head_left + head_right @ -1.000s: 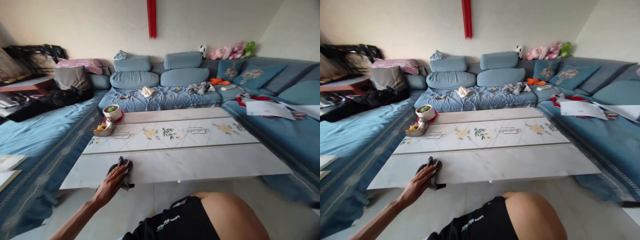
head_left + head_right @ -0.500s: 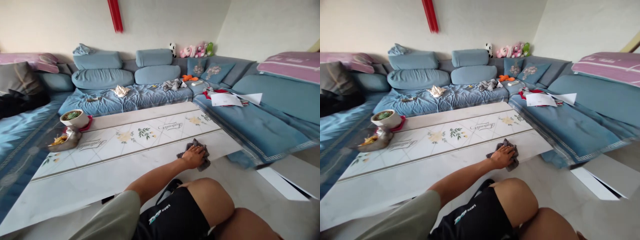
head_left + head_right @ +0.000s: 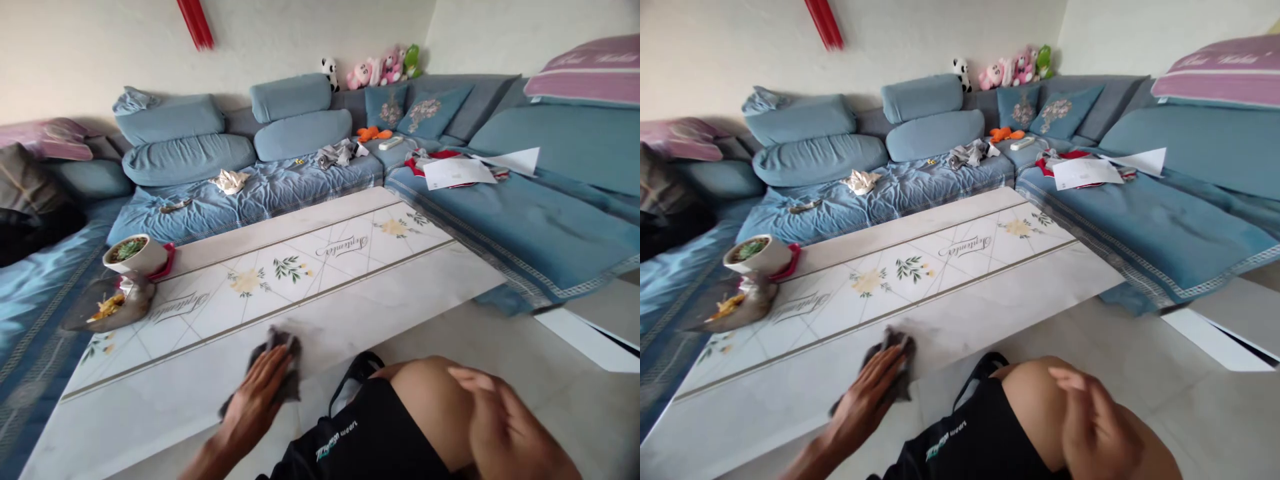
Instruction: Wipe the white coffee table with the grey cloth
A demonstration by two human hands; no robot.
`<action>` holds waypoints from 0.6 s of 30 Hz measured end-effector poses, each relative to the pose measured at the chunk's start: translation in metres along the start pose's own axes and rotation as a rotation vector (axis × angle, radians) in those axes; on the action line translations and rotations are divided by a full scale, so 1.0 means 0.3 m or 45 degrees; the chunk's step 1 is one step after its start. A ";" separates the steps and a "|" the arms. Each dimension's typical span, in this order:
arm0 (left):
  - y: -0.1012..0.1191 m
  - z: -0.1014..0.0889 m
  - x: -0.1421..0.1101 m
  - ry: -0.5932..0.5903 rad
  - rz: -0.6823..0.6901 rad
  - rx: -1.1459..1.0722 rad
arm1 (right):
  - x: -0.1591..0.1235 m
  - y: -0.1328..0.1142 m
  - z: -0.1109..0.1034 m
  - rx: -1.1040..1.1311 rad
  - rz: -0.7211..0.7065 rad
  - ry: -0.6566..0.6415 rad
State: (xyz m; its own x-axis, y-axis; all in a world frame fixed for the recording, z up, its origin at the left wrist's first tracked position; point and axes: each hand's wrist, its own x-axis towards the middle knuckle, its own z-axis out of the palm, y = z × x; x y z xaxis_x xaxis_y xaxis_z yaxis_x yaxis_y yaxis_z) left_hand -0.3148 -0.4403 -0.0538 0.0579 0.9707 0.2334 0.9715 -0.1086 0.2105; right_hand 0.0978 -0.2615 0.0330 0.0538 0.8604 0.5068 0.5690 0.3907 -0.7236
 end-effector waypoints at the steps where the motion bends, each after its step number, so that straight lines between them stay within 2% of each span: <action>1: -0.068 -0.024 -0.086 0.067 -0.112 0.053 | -0.010 -0.046 0.063 0.024 -0.083 -0.052; 3: -0.186 -0.046 -0.165 0.186 -0.329 0.133 | -0.043 -0.125 0.176 0.136 -0.208 -0.183; 4: -0.231 -0.044 -0.152 0.234 -0.430 0.159 | -0.065 -0.158 0.224 0.212 -0.227 -0.256; 5: -0.263 -0.034 -0.106 0.275 -0.520 0.175 | -0.089 -0.186 0.269 0.286 -0.219 -0.339; 7: -0.285 -0.003 0.076 0.313 -0.646 0.166 | -0.129 -0.231 0.355 0.393 -0.203 -0.463; 9: -0.255 0.030 0.329 0.279 -0.690 0.110 | -0.140 -0.264 0.448 0.433 -0.228 -0.528; 12: -0.142 0.076 0.688 0.148 -0.587 -0.049 | -0.090 -0.280 0.618 0.395 -0.287 -0.507; 14: -0.054 0.110 0.816 0.077 -0.393 -0.186 | -0.030 -0.240 0.743 0.285 -0.298 -0.469; 16: 0.016 0.142 0.821 0.048 -0.154 -0.285 | 0.029 -0.148 0.853 0.167 -0.382 -0.442; 18: 0.054 0.170 0.727 0.030 0.080 -0.322 | 0.074 -0.027 0.940 0.071 -0.577 -0.445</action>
State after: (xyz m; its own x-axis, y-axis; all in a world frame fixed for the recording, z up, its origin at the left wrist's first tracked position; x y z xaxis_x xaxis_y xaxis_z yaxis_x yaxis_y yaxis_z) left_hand -0.2746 -0.2193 -0.0480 0.1079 0.9554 0.2748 0.8776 -0.2214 0.4252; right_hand -0.1370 -0.1533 -0.0819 -0.4655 0.6562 0.5939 0.4271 0.7543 -0.4987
